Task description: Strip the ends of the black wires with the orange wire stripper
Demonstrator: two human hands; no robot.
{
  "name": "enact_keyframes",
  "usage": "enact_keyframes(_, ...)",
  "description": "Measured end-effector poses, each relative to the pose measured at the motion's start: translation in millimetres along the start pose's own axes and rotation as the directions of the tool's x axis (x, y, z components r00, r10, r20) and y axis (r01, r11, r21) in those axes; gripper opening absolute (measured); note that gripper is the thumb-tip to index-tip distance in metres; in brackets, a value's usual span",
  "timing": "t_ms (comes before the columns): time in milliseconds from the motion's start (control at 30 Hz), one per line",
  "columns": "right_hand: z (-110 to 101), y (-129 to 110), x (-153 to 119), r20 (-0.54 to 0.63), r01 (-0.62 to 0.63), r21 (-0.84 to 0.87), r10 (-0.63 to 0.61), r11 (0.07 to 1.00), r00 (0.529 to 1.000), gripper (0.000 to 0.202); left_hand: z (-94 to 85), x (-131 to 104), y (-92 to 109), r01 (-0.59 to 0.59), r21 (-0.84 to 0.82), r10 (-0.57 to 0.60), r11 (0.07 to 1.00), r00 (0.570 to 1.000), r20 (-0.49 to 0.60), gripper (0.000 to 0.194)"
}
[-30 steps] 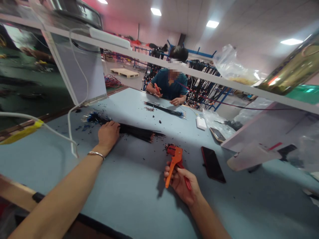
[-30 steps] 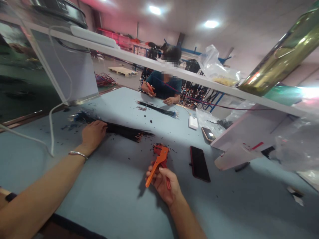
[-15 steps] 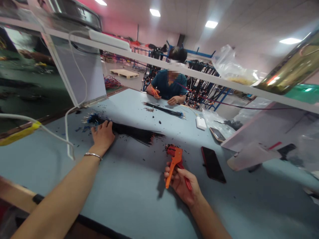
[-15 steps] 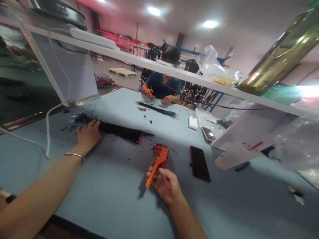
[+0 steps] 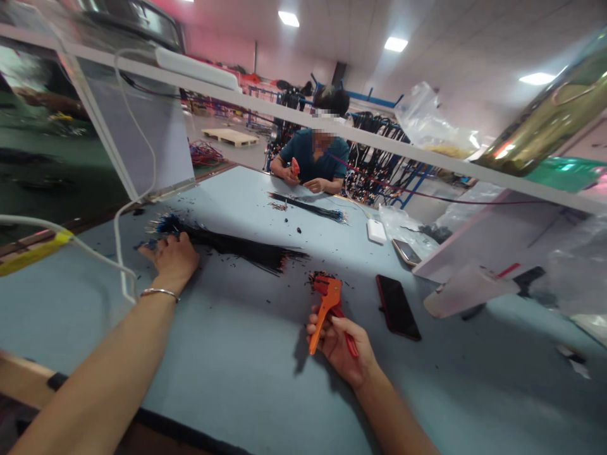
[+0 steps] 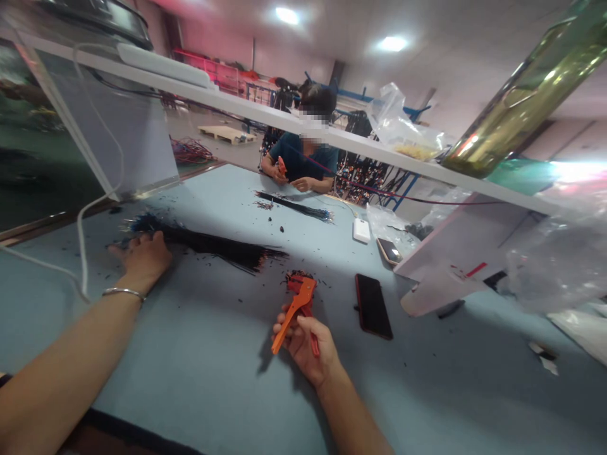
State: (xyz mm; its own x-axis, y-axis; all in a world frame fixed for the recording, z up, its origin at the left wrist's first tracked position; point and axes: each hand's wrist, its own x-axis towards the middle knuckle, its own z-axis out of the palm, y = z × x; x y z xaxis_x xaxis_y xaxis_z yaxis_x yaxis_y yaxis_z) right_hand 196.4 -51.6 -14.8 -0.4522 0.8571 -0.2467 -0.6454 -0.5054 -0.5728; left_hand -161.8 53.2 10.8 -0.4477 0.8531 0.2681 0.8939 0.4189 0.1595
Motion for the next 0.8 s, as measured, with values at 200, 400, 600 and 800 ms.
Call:
enact_keyframes(200,0,2,1,-0.004,0.004,-0.002,-0.004,1.0,1.0,0.025,-5.1,5,1,-0.02,-0.046,0.022,0.999,0.999,0.04,0.035)
enact_keyframes(400,-2,3,4,0.026,0.018,0.007,-0.018,1.0,1.0,0.026,-8.6,9,-1,-0.004,-0.074,0.01,0.997,0.997,0.076,0.037)
enact_keyframes(600,-3,2,4,0.013,0.012,0.023,-0.012,1.0,1.0,0.026,-7.0,11,-4,0.007,-0.185,0.011,0.983,0.995,0.098,0.051)
enact_keyframes(800,-2,2,4,0.009,0.009,0.016,-0.009,1.0,1.0,0.026,2.2,16,-8,-0.008,-0.387,-0.028,0.922,0.996,-0.087,0.024)
